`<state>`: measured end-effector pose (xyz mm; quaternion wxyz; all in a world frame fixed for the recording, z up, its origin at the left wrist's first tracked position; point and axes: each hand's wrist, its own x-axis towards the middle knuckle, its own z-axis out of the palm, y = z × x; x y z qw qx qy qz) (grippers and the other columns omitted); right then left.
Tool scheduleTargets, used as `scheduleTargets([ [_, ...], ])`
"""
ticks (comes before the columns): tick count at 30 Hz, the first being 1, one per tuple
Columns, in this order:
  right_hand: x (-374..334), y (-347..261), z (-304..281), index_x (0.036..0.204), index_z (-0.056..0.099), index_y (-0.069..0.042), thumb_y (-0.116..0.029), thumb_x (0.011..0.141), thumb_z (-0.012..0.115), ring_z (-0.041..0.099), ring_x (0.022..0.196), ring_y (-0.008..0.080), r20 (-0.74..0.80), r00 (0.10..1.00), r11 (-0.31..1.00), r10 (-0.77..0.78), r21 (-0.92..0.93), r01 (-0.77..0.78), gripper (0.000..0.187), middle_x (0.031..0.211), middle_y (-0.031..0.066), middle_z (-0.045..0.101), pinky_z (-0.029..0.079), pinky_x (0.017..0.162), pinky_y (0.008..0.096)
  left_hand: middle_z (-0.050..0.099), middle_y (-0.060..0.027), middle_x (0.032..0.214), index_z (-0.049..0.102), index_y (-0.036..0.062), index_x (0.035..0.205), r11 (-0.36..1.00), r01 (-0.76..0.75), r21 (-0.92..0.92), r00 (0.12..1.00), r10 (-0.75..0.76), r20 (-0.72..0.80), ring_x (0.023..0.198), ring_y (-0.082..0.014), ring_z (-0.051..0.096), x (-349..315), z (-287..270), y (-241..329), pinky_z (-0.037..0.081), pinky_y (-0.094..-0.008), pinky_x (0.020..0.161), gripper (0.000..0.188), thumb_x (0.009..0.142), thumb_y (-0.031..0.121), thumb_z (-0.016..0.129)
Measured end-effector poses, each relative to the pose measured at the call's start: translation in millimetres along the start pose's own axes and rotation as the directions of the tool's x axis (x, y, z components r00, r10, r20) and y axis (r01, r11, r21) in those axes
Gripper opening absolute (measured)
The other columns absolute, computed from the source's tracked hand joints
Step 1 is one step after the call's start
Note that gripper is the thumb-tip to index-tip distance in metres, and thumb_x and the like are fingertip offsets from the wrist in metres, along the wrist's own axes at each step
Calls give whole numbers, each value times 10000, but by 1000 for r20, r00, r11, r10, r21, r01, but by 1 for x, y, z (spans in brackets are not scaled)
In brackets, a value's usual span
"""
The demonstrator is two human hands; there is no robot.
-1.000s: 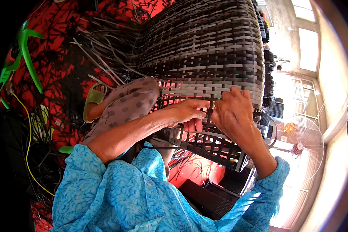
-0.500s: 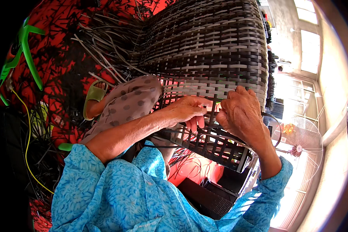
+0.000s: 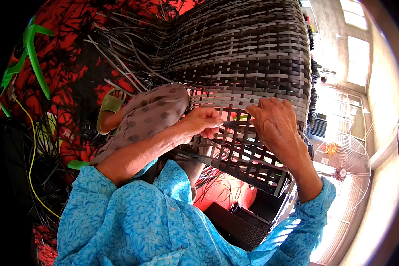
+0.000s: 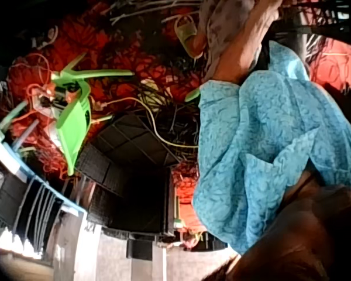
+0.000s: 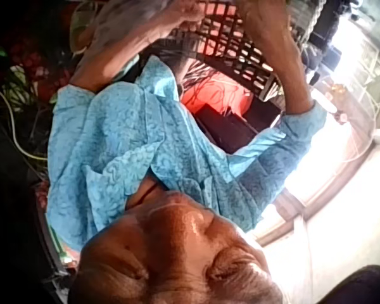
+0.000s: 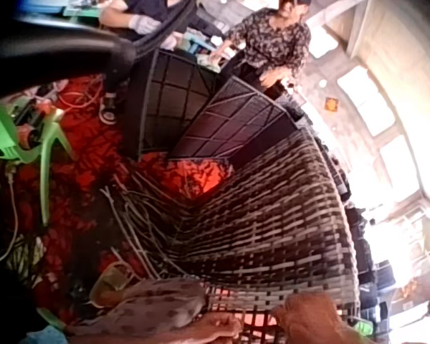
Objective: The person weaves wicker strips into a furniture frame by hand, interlacing the strips through the grid and pressing the woven edges into place.
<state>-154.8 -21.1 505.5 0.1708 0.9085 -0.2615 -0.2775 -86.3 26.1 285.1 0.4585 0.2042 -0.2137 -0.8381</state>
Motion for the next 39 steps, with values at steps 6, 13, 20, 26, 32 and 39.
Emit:
scheduleTargets([
  [6, 16, -17, 23, 802, 618, -69, -216, 835, 594, 632, 674, 289, 457, 890, 1000, -10, 30, -4, 153, 721, 107, 633, 480, 570, 410, 594, 14, 778, 594, 125, 863, 990, -104, -96, 989, 113, 97, 648, -69, 566, -7, -14, -18, 429, -212, 545, 137, 878, 258, 624],
  [13, 13, -9, 26, 736, 646, -67, -223, 757, 608, 641, 654, 309, 207, 978, 975, 13, 212, -58, 162, 675, 136, 634, 505, 585, 412, 641, -31, 838, 519, 92, 1231, 965, 47, -256, 983, 1, 185, 666, -112, 615, -10, -11, -8, 470, -237, 599, 369, 948, 327, 486],
  [20, 16, -10, 38, 696, 620, -39, -141, 700, 623, 637, 647, 318, 233, 970, 988, -70, 150, 35, 102, 668, 135, 628, 496, 576, 410, 642, -54, 731, 433, 70, 1302, 996, 87, 37, 963, -93, 254, 539, -107, 612, 3, -3, 7, 460, -202, 465, 368, 968, 226, 423],
  [26, 21, -6, 42, 673, 598, -52, -104, 713, 594, 617, 625, 333, 218, 974, 988, -55, 153, 22, 66, 645, 141, 605, 471, 547, 428, 596, -11, 680, 576, 86, 986, 995, -14, 99, 992, 2, 123, 527, -87, 581, 8, -9, -6, 450, -198, 463, 190, 909, 259, 557],
  [32, 31, -15, 34, 672, 590, -36, -92, 739, 554, 617, 683, 349, 77, 992, 954, -97, 292, 71, 94, 694, 178, 607, 476, 561, 436, 605, 25, 872, 574, 153, 855, 994, 98, -38, 983, -103, -155, 707, -84, 578, 5, -42, -39, 453, -245, 631, 139, 887, 285, 604],
  [39, 58, -29, 70, 818, 640, -52, -189, 865, 530, 630, 780, 326, 540, 839, 997, -61, 71, 26, 182, 767, 144, 646, 493, 654, 410, 609, 15, 904, 568, 166, 914, 961, 10, -276, 997, -30, -66, 773, -91, 581, -3, -50, -51, 441, -283, 713, 127, 883, 280, 616],
])
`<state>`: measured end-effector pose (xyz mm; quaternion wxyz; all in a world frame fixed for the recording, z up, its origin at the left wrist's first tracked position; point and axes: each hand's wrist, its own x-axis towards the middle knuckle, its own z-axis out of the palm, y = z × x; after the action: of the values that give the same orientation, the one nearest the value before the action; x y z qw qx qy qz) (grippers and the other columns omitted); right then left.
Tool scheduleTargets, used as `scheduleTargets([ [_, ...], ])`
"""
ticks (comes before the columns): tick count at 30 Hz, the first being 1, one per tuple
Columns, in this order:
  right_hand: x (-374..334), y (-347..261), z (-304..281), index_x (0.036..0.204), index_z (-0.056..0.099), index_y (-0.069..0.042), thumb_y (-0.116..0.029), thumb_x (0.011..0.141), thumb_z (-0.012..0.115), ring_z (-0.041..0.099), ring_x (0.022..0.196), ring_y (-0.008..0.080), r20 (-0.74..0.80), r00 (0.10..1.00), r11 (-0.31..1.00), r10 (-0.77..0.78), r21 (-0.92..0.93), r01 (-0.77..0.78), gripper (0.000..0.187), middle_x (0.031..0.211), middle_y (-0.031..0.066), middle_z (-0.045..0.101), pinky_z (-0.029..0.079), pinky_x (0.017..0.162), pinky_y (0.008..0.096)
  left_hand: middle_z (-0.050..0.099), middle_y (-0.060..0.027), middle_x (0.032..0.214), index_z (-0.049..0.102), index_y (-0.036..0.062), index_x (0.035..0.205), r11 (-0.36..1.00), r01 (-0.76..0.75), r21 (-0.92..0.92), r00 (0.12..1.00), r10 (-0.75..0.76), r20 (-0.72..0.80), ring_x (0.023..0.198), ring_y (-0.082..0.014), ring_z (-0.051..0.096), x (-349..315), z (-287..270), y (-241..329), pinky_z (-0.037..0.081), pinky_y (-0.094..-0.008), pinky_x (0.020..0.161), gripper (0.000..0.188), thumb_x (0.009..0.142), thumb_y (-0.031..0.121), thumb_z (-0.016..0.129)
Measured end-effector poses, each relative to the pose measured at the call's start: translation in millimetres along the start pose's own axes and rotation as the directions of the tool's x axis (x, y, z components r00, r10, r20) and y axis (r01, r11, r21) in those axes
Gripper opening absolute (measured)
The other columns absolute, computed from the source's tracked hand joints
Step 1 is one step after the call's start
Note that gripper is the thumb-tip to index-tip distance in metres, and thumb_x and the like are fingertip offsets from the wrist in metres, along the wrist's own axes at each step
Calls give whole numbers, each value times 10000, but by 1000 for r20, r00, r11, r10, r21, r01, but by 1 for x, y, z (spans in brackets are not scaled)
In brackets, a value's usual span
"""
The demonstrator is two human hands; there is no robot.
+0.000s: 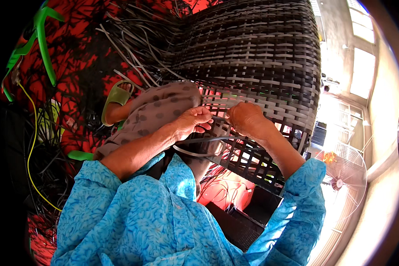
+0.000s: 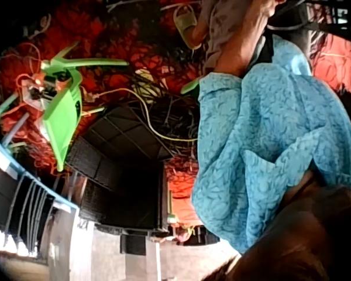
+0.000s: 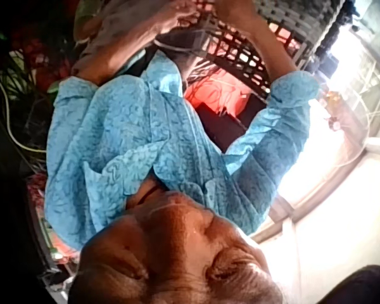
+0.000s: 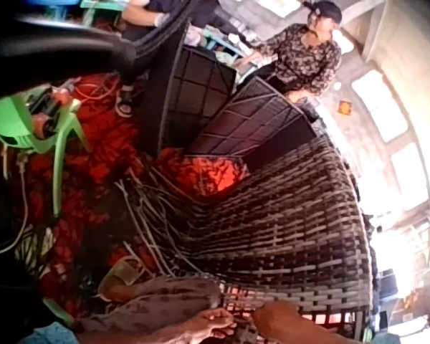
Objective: The person weaves wicker strips into a furniture frame by hand, interlacing the strips through the grid and pressing the woven edges into place.
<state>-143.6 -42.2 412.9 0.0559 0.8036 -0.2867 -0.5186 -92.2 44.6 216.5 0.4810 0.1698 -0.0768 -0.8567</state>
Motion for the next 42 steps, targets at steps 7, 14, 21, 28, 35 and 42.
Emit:
scheduleTargets([
  [7, 7, 11, -11, 827, 666, -91, -303, 813, 563, 633, 752, 267, 143, 989, 909, 33, 407, -90, 236, 784, 126, 652, 483, 667, 377, 620, -19, 857, 585, 135, 986, 998, 36, -53, 997, -32, 75, 713, -106, 606, 3, -1, 5, 482, -243, 622, 188, 896, 300, 590],
  [14, 13, -1, -27, 871, 694, -82, -293, 745, 541, 641, 877, 306, 248, 958, 967, 141, 174, -188, 290, 905, 143, 665, 513, 749, 405, 632, -39, 776, 518, 117, 1264, 976, 103, 191, 990, -120, 80, 634, -97, 595, 16, 8, 11, 503, -245, 571, 321, 972, 219, 436],
  [21, 22, 0, -8, 882, 696, -59, -286, 765, 574, 645, 899, 304, 219, 966, 985, 137, 72, -156, 282, 915, 153, 670, 520, 750, 398, 630, -50, 728, 526, 115, 1231, 939, 127, 320, 958, -200, 204, 564, -128, 599, 14, 16, 28, 497, -255, 476, 304, 935, 168, 486],
  [28, -13, 6, -25, 994, 648, -88, -353, 817, 604, 631, 857, 318, -36, 993, 987, 112, 120, -107, 322, 876, 114, 663, 498, 744, 409, 582, -16, 678, 559, 98, 832, 946, 47, 321, 999, -39, -32, 541, -99, 573, 16, 8, 30, 480, -240, 461, 161, 838, 221, 662],
  [35, -129, 27, -61, 1032, 631, -37, -158, 817, 612, 596, 925, 308, -538, 839, 975, 80, 216, 46, 247, 947, 143, 641, 439, 812, 396, 582, 5, 726, 568, 114, 787, 754, 32, 656, 929, 219, -298, 571, -93, 572, -57, -93, 138, 452, -212, 495, 150, 794, 204, 687],
  [42, -203, 47, -25, 1146, 608, -49, -100, 815, 630, 538, 1114, 271, -716, 520, 846, 466, 533, -24, 335, 1153, 142, 594, 401, 952, 362, 559, -21, 737, 569, 59, 949, 486, -32, 874, 313, 835, -453, 603, -155, 573, -317, -509, 246, 412, -238, 467, 117, 834, 83, 564],
])
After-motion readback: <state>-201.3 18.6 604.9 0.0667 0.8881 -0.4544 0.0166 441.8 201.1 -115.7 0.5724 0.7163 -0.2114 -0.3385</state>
